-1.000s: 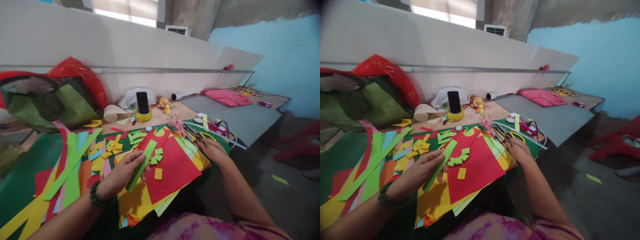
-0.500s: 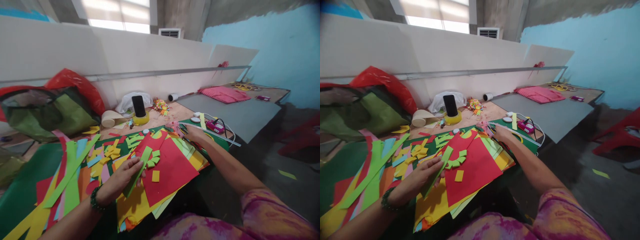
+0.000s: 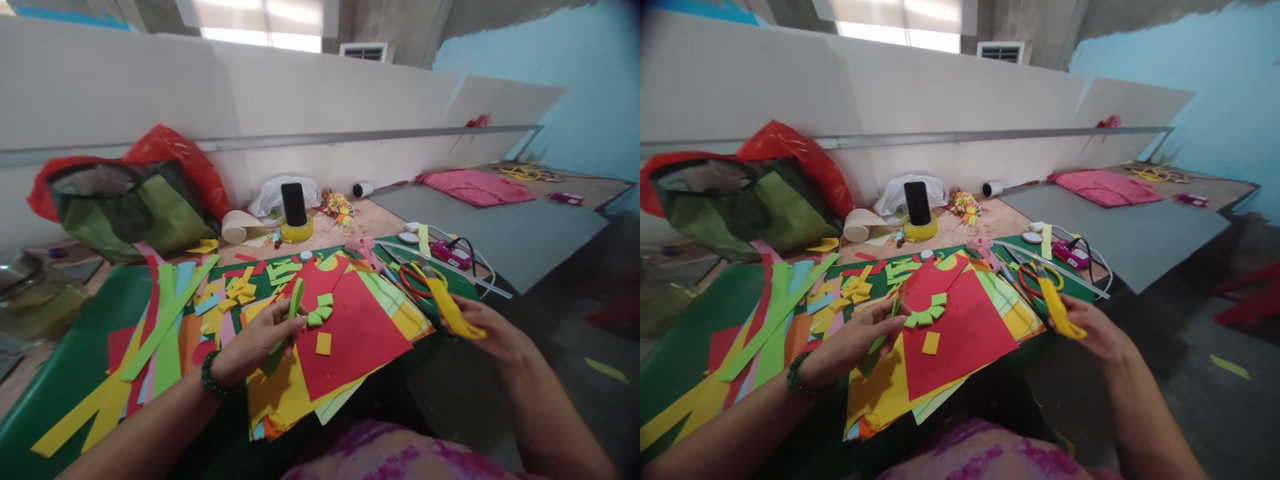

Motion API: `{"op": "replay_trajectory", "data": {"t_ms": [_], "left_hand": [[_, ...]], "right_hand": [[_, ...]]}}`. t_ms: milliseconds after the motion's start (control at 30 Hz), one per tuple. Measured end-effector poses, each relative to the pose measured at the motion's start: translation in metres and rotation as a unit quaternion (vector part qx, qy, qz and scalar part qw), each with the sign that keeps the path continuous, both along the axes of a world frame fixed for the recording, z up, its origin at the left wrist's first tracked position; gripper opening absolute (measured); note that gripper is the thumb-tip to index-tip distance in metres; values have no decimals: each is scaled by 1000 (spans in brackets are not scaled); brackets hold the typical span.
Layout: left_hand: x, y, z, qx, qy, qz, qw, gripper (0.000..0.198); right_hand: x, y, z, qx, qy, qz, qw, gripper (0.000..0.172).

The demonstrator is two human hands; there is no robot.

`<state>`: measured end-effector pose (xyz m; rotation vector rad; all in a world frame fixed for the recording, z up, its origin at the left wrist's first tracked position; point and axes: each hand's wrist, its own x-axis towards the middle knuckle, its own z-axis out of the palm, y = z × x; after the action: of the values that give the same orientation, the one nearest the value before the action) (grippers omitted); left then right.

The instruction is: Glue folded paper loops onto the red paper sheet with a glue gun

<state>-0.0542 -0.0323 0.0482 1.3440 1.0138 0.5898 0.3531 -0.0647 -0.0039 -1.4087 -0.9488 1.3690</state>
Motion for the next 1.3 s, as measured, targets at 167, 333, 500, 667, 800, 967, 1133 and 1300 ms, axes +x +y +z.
{"op": "replay_trajectory", "data": {"t_ms": [167,333,500,667,800,967,1133,1300], "left_hand": [[5,-2,4,27,53,7,998,40],[9,-4,3,60,90,5,994,40],[9,-8,4,91,100,-4,991,36],[5,-9,0,126,131,2,983,34],[5,-9,-3,140,142,-17,980,30],[6,-11,-5,149,158,-29,976,29],[6,-12,-6,155,163,-26,974,29],[5,-12,-6,153,168,-30,973,33]], "right_hand": [[-21,-58,-8,-71,98,148,982,60],[-77,-73,19,-142,145,153,967,59],[-116,-57,36,-120,45,300,945,83],[-127,-47,36,-82,-19,338,937,80],[-127,-47,34,-59,-35,333,940,82],[-127,-47,35,-53,-53,332,940,77],[-126,-54,41,-60,-86,323,941,75],[-125,-59,46,-61,-110,308,943,76]]}}
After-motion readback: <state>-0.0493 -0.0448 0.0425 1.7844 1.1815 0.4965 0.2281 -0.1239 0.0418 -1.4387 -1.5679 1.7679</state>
